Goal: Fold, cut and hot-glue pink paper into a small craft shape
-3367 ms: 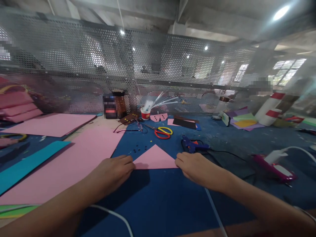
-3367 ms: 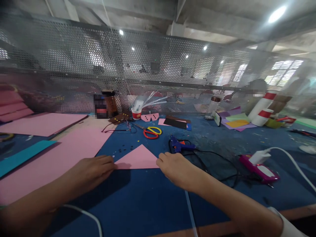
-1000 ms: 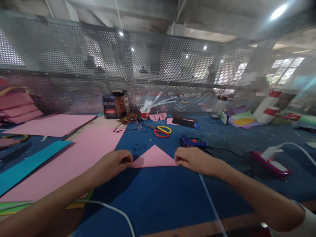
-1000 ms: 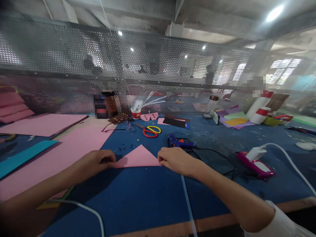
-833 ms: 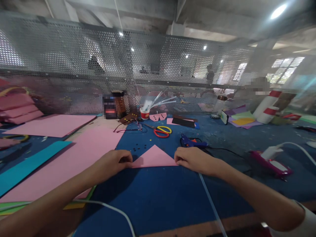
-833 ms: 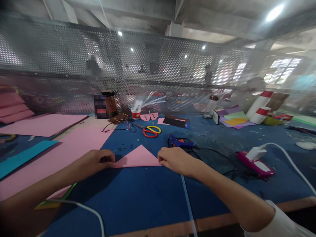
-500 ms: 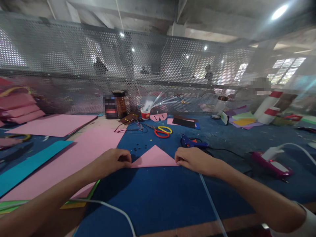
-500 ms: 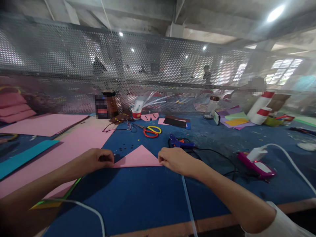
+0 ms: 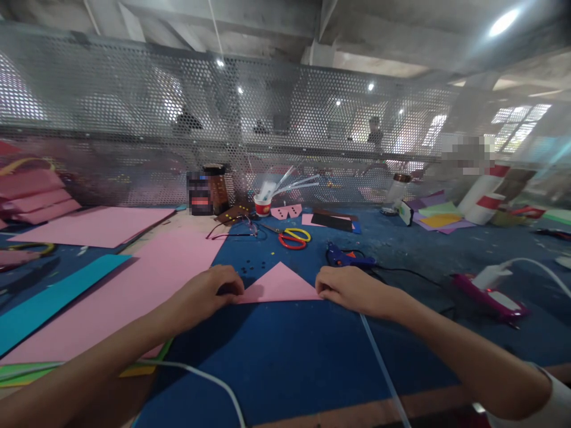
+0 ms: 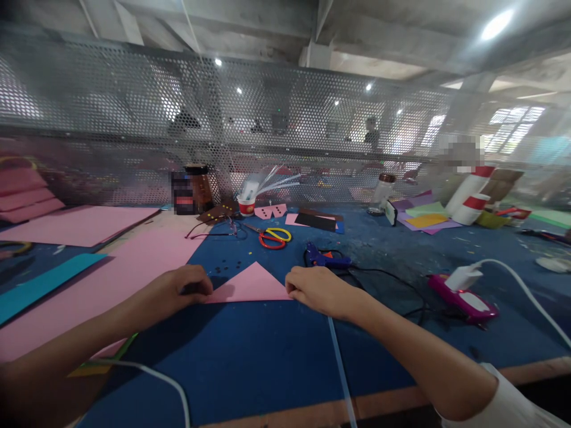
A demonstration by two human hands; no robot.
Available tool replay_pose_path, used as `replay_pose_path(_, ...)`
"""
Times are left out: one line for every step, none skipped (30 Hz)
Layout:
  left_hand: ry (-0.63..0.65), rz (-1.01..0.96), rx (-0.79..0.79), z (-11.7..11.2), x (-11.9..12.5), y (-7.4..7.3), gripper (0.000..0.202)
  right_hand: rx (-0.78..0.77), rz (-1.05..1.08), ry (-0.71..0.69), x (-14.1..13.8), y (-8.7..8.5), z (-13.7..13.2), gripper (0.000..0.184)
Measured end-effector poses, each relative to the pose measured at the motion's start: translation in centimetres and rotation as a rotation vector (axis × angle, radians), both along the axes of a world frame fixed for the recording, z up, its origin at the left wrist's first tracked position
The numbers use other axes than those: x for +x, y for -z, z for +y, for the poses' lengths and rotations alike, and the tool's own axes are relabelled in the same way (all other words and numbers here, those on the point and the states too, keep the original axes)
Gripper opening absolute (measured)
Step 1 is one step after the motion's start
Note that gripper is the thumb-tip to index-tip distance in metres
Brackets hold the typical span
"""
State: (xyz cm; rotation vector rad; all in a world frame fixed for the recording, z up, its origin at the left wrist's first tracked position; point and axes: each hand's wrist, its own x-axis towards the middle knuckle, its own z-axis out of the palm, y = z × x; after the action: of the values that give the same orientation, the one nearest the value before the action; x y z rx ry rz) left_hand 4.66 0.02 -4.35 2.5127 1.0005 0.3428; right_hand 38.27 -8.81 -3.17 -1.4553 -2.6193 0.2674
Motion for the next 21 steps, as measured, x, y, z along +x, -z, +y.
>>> replay_pose_path(0.051,-0.015,0.038,-0.3,0.1,0.1,0.014,0.001,-0.004,0.001,0.0,0.0,0.0,0.008)
replay_pose_path(0.111,-0.028,0.073,-0.5,0.2,0.3,0.020,0.002,-0.009,0.002,-0.1,-0.1,-0.1,0.008)
replay_pose_path(0.147,-0.033,0.097,-0.9,0.3,0.5,0.027,0.002,-0.014,0.003,-0.1,-0.1,-0.1,0.008)
replay_pose_path(0.175,-0.035,0.132,-1.2,0.4,0.7,0.032,0.004,-0.020,0.004,-0.1,-0.2,-0.2,0.008)
replay_pose_path(0.186,-0.033,0.171,-1.5,0.5,0.9,0.035,0.007,-0.025,0.004,-0.2,-0.2,-0.2,0.008)
replay_pose_path(0.187,-0.018,0.192,-1.8,0.5,1.0,0.036,0.011,-0.031,0.004,-0.2,-0.2,-0.3,0.008)
replay_pose_path(0.187,-0.007,0.211,-2.0,0.6,1.1,0.037,0.015,-0.036,0.003,-0.2,-0.2,-0.3,0.008)
replay_pose_path(0.185,0.002,0.221,-2.2,0.6,1.2,0.036,0.018,-0.041,0.000,-0.2,-0.2,-0.3,0.008)
replay_pose_path(0.188,0.008,0.226,-2.4,0.7,1.2,0.036,0.022,-0.048,-0.004,-0.3,-0.2,-0.3,0.008)
replay_pose_path(0.194,0.013,0.233,-2.5,0.8,1.3,0.035,0.026,-0.055,-0.009,-0.3,-0.2,-0.3,0.008)
replay_pose_path(0.202,0.019,0.242,-2.7,0.9,1.3,0.033,0.031,-0.065,-0.014,-0.3,-0.2,-0.3,0.008)
replay_pose_path(0.204,0.027,0.254,-2.8,1.0,1.3,0.031,0.037,-0.076,-0.020,-0.4,-0.2,-0.4,0.009)
replay_pose_path(0.201,0.035,0.270,-2.9,1.1,1.3,0.029,0.044,-0.087,-0.027,-0.5,-0.2,-0.4,0.009)
replay_pose_path(0.195,0.044,0.288,-3.0,1.2,1.3,0.027,0.051,-0.097,-0.035,-0.6,-0.2,-0.5,0.010)
replay_pose_path(0.189,0.052,0.305,-3.0,1.3,1.3,0.026,0.060,-0.105,-0.042,-0.7,-0.2,-0.6,0.011)
replay_pose_path(0.188,0.057,0.321,-3.0,1.4,1.3,0.027,0.070,-0.111,-0.051,-0.9,-0.2,-0.7,0.013)
replay_pose_path(0.193,0.060,0.338,-3.0,1.5,1.4,0.029,0.083,-0.116,-0.060,-1.1,-0.1,-0.9,0.016)
replay_pose_path(0.204,0.063,0.354,-3.0,1.5,1.4,0.031,0.096,-0.119,-0.070,-1.3,0.0,-1.0,0.020)
replay_pose_path(0.216,0.067,0.370,-2.9,1.6,1.4,0.034,0.110,-0.122,-0.077,-1.5,0.1,-1.1,0.023)
replay_pose_path(0.225,0.074,0.381,-2.9,1.6,1.5,0.035,0.125,-0.125,-0.084,-1.6,0.2,-1.2,0.025)
replay_pose_path(0.228,0.080,0.390,-2.8,1.6,1.5,0.036,0.136,-0.129,-0.087,-1.8,0.3,-1.3,0.025)
